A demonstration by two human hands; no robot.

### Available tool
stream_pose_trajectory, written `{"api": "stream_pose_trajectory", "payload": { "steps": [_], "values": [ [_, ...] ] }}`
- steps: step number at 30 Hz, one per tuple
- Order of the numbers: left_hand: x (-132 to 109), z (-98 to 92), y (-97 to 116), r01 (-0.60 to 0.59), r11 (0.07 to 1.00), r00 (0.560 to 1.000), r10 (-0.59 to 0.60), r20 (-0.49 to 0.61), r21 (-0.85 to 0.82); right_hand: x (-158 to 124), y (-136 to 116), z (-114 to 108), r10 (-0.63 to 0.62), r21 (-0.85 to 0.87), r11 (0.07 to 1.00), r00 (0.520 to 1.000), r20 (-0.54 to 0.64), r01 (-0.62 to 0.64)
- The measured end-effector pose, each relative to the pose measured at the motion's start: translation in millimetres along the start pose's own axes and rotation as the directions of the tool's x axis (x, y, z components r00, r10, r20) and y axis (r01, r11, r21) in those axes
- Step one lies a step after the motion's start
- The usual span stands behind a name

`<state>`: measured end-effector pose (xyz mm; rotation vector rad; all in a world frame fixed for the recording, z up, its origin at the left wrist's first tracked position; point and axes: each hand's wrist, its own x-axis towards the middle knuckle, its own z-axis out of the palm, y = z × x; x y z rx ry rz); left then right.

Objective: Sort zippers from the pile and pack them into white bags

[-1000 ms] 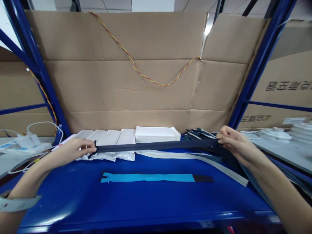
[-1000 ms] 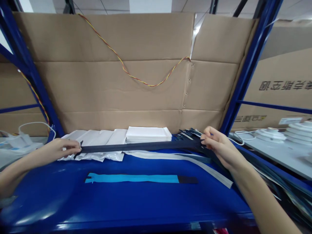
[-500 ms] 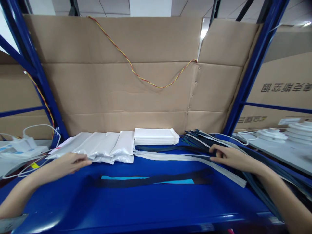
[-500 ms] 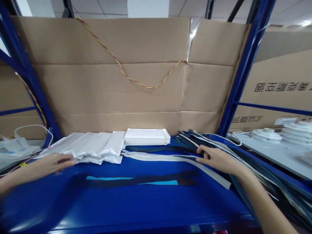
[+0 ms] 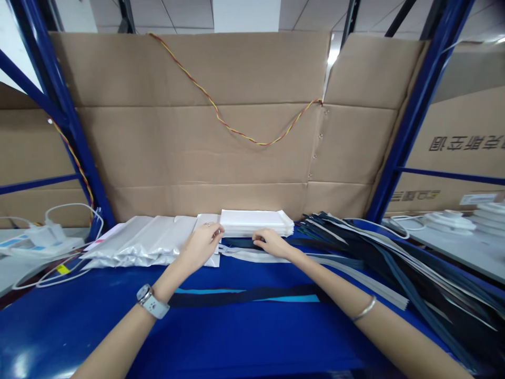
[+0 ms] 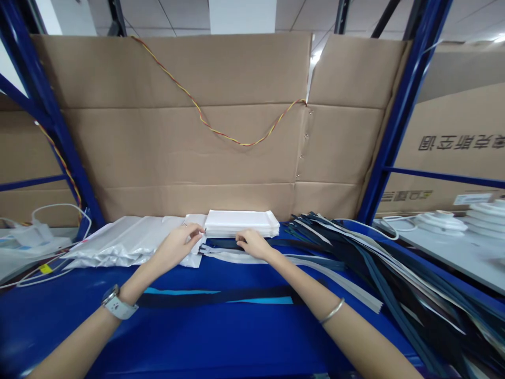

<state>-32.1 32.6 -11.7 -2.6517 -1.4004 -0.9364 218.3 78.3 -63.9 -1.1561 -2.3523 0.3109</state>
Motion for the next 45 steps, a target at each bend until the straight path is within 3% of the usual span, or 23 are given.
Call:
{"api": "stream_pose_trajectory", "payload": {
  "steps": [3,6,9,13,17,21,22,26,32,35,37,39,42,45],
  "values": [
    [-5.8,10.7,-5.3,0.045,0.998,0.999,-0.045,-0.018,-0.038,-7.0,-1.8,-13.7,0.010,0.209,0.978,0.999,0.035,-0.017],
    [-7.3,14.7,-1.3,0.046,0.995,0.998,-0.049,-0.034,-0.083,-12.9,-16.2,-35.0,-0.019,0.468,0.883,0.998,0.061,-0.012],
    [-7.7,13.4,9.1,0.064,0.986,0.996,-0.073,-0.056,-0.153,-17.7,-31.1,-51.5,-0.048,0.552,0.834,0.997,0.066,0.003],
    [-9.2,10.1,21.6,0.081,0.928,0.996,-0.093,-0.016,-0.362,-21.6,-37.6,-58.8,-0.061,0.551,0.834,0.996,0.061,0.018],
    [-12.3,10.0,26.4,0.075,0.936,0.992,-0.105,-0.068,-0.343,-22.1,-42.1,-55.5,-0.100,0.419,0.905,0.994,0.051,0.070],
    [-16.0,10.7,28.2,0.068,0.983,0.986,-0.092,-0.138,-0.170,-24.2,-62.9,-47.0,-0.066,0.168,0.980,0.974,-0.217,0.104],
    [-16.6,11.2,29.0,0.062,0.987,0.987,-0.083,-0.137,-0.150,-24.9,-69.4,-44.1,-0.057,0.176,0.980,0.974,-0.218,0.097],
    [-17.8,15.3,33.9,0.008,0.985,0.997,-0.022,-0.076,-0.174,-26.2,-88.0,-28.9,-0.071,0.389,0.918,0.997,-0.029,0.077],
    [-20.3,22.7,40.5,-0.001,0.982,0.999,-0.007,-0.044,-0.189,-25.3,-91.2,-8.9,0.059,0.673,0.739,0.998,-0.003,-0.042],
    [-21.7,22.1,41.4,-0.033,0.992,0.998,0.027,-0.049,-0.121,-26.6,-93.5,-9.6,0.074,0.548,0.836,0.996,-0.056,-0.031],
    [-20.5,18.7,39.2,-0.094,0.995,0.995,0.093,-0.047,-0.021,-26.8,-96.4,-12.3,0.020,0.318,0.948,0.993,-0.118,0.018],
    [-17.0,11.7,33.3,-0.143,0.986,0.988,0.147,-0.043,0.080,-25.2,-97.5,-14.7,-0.056,0.035,0.997,0.983,-0.175,0.063],
    [-9.4,-8.3,16.3,-0.076,0.975,0.989,0.100,-0.112,0.207,-20.4,-87.2,-20.1,-0.079,-0.283,0.959,0.974,-0.211,0.017],
    [-4.7,-39.3,-9.8,0.121,0.934,0.965,-0.031,-0.260,0.335,-18.4,-58.7,-35.4,0.044,-0.409,0.902,0.971,-0.235,-0.140]
  ]
}}
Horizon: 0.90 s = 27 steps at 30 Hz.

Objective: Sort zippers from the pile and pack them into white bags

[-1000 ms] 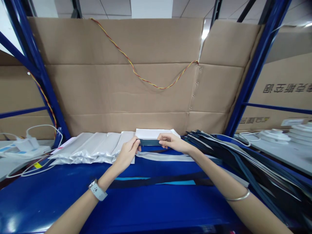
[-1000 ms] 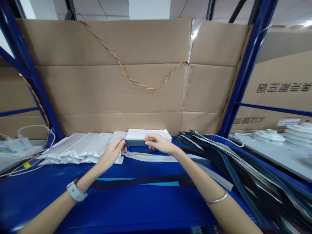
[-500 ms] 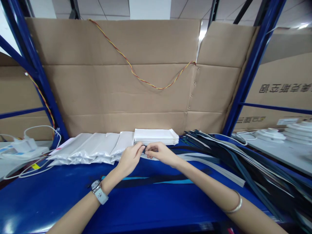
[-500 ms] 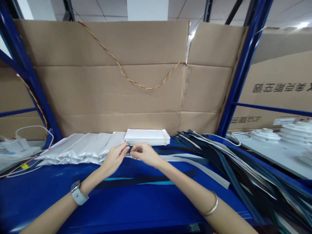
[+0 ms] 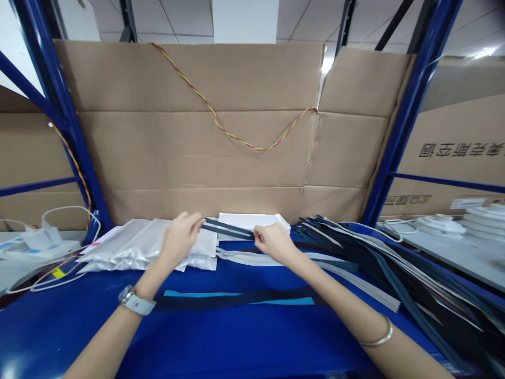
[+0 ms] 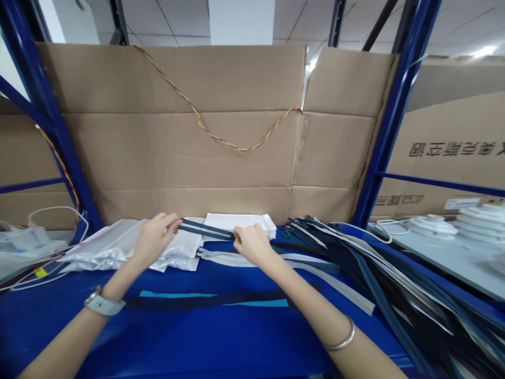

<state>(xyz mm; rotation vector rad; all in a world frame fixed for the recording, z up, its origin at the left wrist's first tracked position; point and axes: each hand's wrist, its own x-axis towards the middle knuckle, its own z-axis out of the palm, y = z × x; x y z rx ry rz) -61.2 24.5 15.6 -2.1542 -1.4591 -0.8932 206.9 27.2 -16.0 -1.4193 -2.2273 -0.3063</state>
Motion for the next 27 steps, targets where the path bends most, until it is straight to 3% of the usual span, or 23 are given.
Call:
{"api": "stream_pose_trajectory", "payload": {
  "steps": [4,7,10,13,15,18,21,24,27],
  "values": [
    [7.3,-22.4,-53.0,0.272,0.923,0.960,-0.240,-0.144,0.274,1.3,56.4,-12.1,0.207,-0.109,0.974,0.977,0.054,-0.200],
    [4.3,-30.0,-85.7,0.393,0.847,0.920,-0.362,-0.152,0.359,-1.6,82.2,-23.2,0.253,-0.086,0.966,0.955,0.155,-0.242],
    [-1.6,-32.4,-106.3,0.446,0.824,0.891,-0.448,-0.080,0.349,-2.7,85.6,-28.8,0.181,0.004,0.983,0.971,0.156,-0.184],
    [-6.3,-32.5,-109.9,0.476,0.804,0.864,-0.503,-0.020,0.357,-2.0,75.2,-28.4,0.124,0.177,0.973,0.982,0.144,-0.148],
    [-6.4,-29.5,-99.8,0.418,0.824,0.899,-0.437,-0.039,0.383,-1.9,65.2,-26.4,0.083,0.370,0.914,0.970,0.228,-0.165],
    [-2.3,-17.3,-63.9,0.235,0.918,0.972,-0.215,-0.098,0.319,-3.3,48.1,-22.7,-0.048,0.662,0.718,0.932,0.359,-0.218],
    [-2.7,1.6,-11.9,0.003,0.999,0.999,-0.002,0.035,-0.032,-4.9,31.0,-18.5,-0.176,0.825,0.510,0.909,0.378,-0.244],
    [-14.7,18.2,37.0,-0.063,0.905,0.970,0.155,0.189,-0.421,-6.2,15.6,-14.4,-0.199,0.890,0.400,0.926,0.320,-0.222],
    [-29.6,26.4,65.3,0.029,0.788,0.958,0.155,0.243,-0.615,-7.9,1.7,-13.6,-0.234,0.915,0.368,0.936,0.263,-0.165]
  ]
}}
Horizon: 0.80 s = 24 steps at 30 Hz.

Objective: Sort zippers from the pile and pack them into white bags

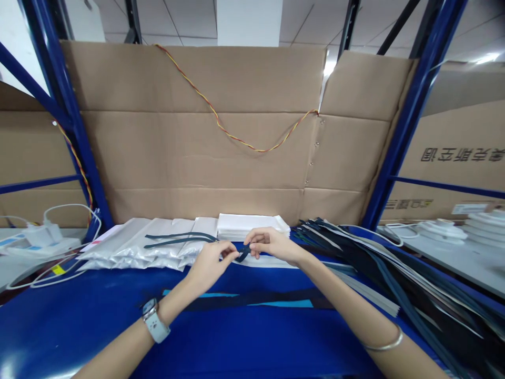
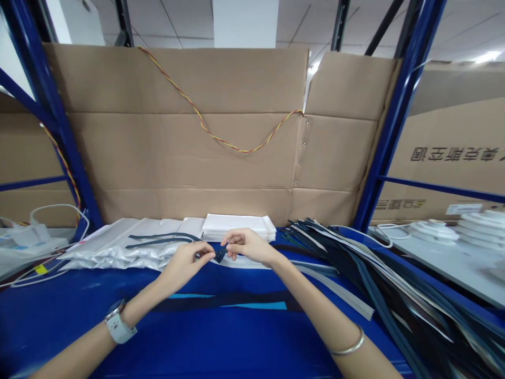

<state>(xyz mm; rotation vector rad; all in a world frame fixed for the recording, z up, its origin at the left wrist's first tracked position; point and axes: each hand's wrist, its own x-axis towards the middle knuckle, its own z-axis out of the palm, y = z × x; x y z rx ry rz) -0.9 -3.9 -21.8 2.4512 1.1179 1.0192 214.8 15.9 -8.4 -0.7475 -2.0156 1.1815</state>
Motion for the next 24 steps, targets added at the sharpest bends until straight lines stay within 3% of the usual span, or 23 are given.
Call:
{"api": "stream_pose_trajectory", "payload": {
  "steps": [5,12,18,21,24],
  "values": [
    [-5.7,6.1,4.9,0.098,0.970,0.995,-0.093,0.036,-0.221,-1.1,-11.0,14.5,-0.092,-0.060,0.994,0.996,0.018,0.093],
    [-5.6,5.5,3.8,0.075,0.960,0.997,-0.081,-0.013,-0.271,-1.0,-12.6,19.7,-0.096,-0.122,0.988,0.995,-0.006,0.094],
    [-4.8,6.1,-3.6,0.140,0.925,0.990,-0.126,0.062,-0.354,-5.1,-14.5,22.4,-0.075,-0.142,0.987,0.997,-0.014,0.073],
    [-3.8,2.9,-1.6,0.121,0.954,0.992,-0.108,0.061,-0.276,-7.1,-16.4,24.0,-0.070,-0.161,0.985,0.998,-0.009,0.067],
    [-1.4,-0.7,6.3,0.028,0.993,1.000,-0.027,0.015,-0.117,-6.3,-20.8,25.9,-0.086,-0.142,0.986,0.996,-0.016,0.083]
  ]
}}
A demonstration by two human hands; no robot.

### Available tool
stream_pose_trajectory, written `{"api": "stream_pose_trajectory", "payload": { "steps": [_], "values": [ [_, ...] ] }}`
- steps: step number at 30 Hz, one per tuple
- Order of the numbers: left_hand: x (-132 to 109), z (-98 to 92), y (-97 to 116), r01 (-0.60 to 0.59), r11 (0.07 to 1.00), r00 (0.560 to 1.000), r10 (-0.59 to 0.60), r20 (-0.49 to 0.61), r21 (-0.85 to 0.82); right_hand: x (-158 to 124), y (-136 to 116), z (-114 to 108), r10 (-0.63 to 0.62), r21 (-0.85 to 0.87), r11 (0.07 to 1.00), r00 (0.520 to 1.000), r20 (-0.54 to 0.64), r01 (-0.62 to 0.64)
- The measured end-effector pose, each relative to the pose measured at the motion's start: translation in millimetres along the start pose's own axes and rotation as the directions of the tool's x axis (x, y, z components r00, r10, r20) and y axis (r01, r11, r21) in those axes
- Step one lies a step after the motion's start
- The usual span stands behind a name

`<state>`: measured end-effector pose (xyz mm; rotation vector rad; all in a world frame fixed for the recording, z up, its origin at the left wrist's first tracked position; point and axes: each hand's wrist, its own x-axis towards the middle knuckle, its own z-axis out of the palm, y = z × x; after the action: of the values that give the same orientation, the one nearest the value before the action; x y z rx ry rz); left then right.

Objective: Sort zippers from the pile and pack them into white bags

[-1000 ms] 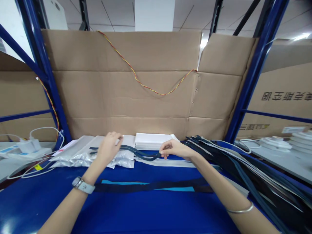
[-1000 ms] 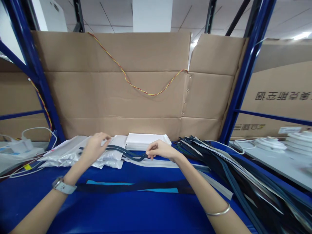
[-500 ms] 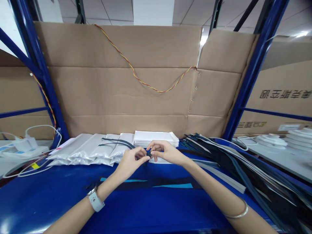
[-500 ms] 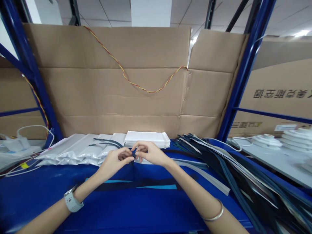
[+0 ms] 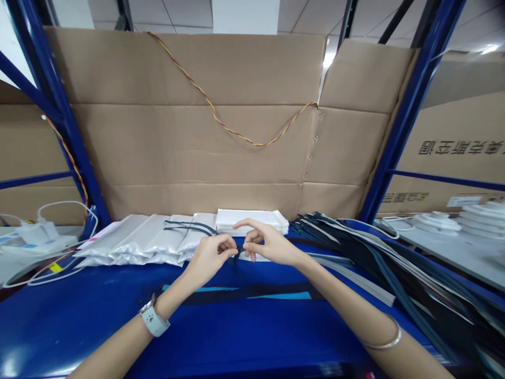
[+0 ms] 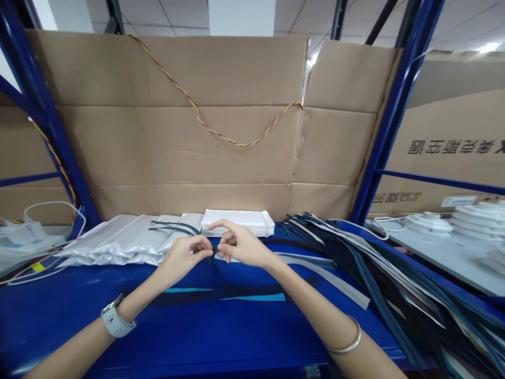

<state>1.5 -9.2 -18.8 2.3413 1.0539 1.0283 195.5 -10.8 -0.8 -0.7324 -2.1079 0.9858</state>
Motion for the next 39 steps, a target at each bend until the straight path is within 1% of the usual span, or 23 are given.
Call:
{"api": "stream_pose_trajectory", "payload": {
  "steps": [2,4,5,6,9,12,15,18,19,20,21,23,24,25,26,27,28,30,32,33,36,38,39],
  "values": [
    [3.2,-2.5,2.1,-0.061,0.995,0.998,0.063,-0.011,0.084,1.0,-6.7,-3.6,-0.004,0.038,0.999,0.998,-0.058,0.006],
    [7.1,-9.0,-3.1,-0.088,0.980,0.995,0.093,-0.019,0.178,-1.0,-16.8,-15.7,-0.003,0.070,0.997,0.978,-0.208,0.018],
    [8.4,-15.0,-8.2,-0.085,0.969,0.996,0.092,-0.020,0.233,-4.1,-22.4,-25.7,-0.009,0.077,0.996,0.950,-0.311,0.035],
    [8.7,-23.0,-14.4,-0.073,0.954,0.996,0.083,-0.023,0.290,-9.2,-27.8,-38.1,-0.022,0.076,0.995,0.906,-0.423,0.059],
    [0.2,-58.7,-31.6,-0.002,0.899,0.996,0.041,-0.079,0.439,-36.5,-37.5,-82.1,-0.058,0.046,0.992,0.746,-0.664,0.118],
    [-22.4,-98.8,-36.2,0.061,0.840,0.982,0.047,-0.184,0.539,-74.5,-31.2,-117.0,-0.039,0.060,0.989,0.635,-0.771,0.133],
    [-48.5,-125.1,-29.1,0.115,0.815,0.980,0.002,-0.201,0.568,-105.5,-14.4,-127.9,0.049,0.136,0.986,0.609,-0.792,0.096],
    [-67.0,-135.0,-19.3,0.141,0.814,0.988,-0.078,-0.135,0.563,-122.0,0.3,-121.1,0.153,0.199,0.980,0.621,-0.769,0.005],
    [-71.1,-136.3,-17.2,0.139,0.823,0.990,-0.111,-0.084,0.551,-126.0,4.0,-117.5,0.181,0.200,0.979,0.635,-0.751,-0.042],
    [-74.6,-137.1,-16.2,0.128,0.837,0.989,-0.146,-0.010,0.532,-130.0,7.3,-114.1,0.214,0.189,0.976,0.667,-0.714,-0.110],
    [-77.6,-137.6,-16.6,0.114,0.856,0.981,-0.179,0.080,0.505,-134.5,10.6,-111.1,0.258,0.164,0.966,0.717,-0.648,-0.199],
    [-83.2,-137.0,-22.0,0.090,0.889,0.943,-0.221,0.248,0.450,-145.0,17.9,-106.6,0.380,0.060,0.917,0.820,-0.427,-0.394],
    [-86.0,-135.9,-26.7,0.086,0.897,0.926,-0.233,0.299,0.434,-150.4,21.9,-105.2,0.443,-0.017,0.883,0.845,-0.299,-0.469],
    [-88.6,-134.2,-32.3,0.087,0.900,0.913,-0.244,0.327,0.428,-155.3,26.0,-104.3,0.492,-0.101,0.851,0.849,-0.192,-0.516],
    [-90.9,-132.2,-38.1,0.092,0.899,0.906,-0.255,0.339,0.429,-158.9,29.8,-104.0,0.522,-0.186,0.822,0.843,-0.130,-0.538],
    [-92.5,-130.1,-43.2,0.093,0.896,0.899,-0.262,0.350,0.434,-160.5,32.9,-104.2,0.531,-0.269,0.796,0.839,-0.120,-0.543],
    [-93.0,-128.1,-47.1,0.086,0.895,0.894,-0.263,0.362,0.437,-159.5,35.0,-104.6,0.523,-0.350,0.766,0.839,-0.150,-0.540],
    [-89.3,-124.7,-48.7,0.056,0.897,0.901,-0.235,0.366,0.439,-147.6,35.4,-104.9,0.452,-0.493,0.697,0.853,-0.263,-0.521],
    [-77.4,-120.9,-41.3,0.015,0.894,0.932,-0.174,0.317,0.448,-121.4,32.2,-100.7,0.341,-0.594,0.651,0.881,-0.329,-0.474],
    [-68.3,-117.9,-35.1,-0.008,0.888,0.949,-0.138,0.283,0.459,-103.8,30.6,-95.8,0.279,-0.629,0.649,0.904,-0.325,-0.427],
    [-32.9,-100.2,-14.6,-0.105,0.864,0.971,-0.018,0.238,0.493,-42.8,33.5,-69.5,0.099,-0.706,0.681,0.980,-0.172,-0.193],
    [-9.9,-81.1,-6.2,-0.173,0.849,0.971,0.062,0.231,0.499,-6.4,44.8,-46.6,0.039,-0.717,0.693,0.997,-0.065,-0.074],
    [-0.7,-70.3,-4.8,-0.193,0.842,0.972,0.094,0.215,0.504,7.8,52.9,-35.5,0.043,-0.715,0.697,0.999,-0.031,-0.052]
  ]
}}
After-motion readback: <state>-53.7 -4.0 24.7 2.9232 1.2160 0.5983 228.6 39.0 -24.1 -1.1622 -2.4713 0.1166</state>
